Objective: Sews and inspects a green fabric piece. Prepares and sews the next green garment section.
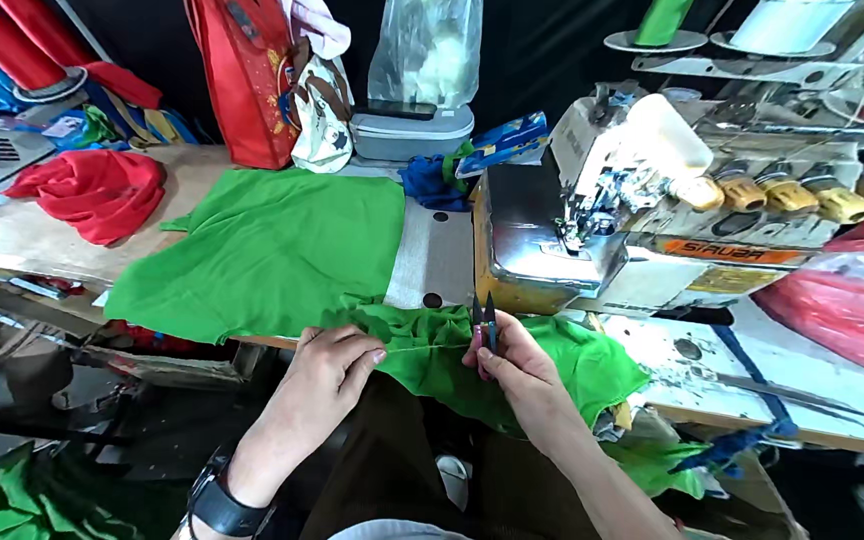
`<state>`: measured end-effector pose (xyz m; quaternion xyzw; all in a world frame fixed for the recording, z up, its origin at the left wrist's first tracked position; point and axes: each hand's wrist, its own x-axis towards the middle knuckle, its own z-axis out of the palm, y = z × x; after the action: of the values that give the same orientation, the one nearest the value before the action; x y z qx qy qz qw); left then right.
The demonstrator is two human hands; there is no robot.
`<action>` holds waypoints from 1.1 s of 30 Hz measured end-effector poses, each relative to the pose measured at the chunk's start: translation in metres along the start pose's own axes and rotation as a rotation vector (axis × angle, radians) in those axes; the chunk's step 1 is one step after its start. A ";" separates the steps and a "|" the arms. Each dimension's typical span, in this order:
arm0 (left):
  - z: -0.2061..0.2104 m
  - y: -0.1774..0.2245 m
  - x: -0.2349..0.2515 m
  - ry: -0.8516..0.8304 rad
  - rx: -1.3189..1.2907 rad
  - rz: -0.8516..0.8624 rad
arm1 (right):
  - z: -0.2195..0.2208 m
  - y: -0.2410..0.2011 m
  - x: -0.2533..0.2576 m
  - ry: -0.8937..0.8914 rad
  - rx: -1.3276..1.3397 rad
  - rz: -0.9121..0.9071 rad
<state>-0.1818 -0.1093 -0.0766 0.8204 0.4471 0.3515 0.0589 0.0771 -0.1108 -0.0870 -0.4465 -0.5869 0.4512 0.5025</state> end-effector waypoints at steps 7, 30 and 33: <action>-0.007 0.023 0.000 0.064 0.069 0.046 | 0.017 -0.027 -0.030 0.020 -0.840 -0.427; -0.009 0.040 -0.004 0.071 0.104 0.047 | 0.031 -0.027 -0.029 0.078 -1.053 -0.555; -0.008 0.040 -0.006 0.077 0.101 0.037 | 0.036 -0.019 -0.025 0.028 -1.040 -0.571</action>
<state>-0.1615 -0.1391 -0.0576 0.8163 0.4510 0.3607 -0.0065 0.0423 -0.1422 -0.0763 -0.4643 -0.8213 -0.0547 0.3269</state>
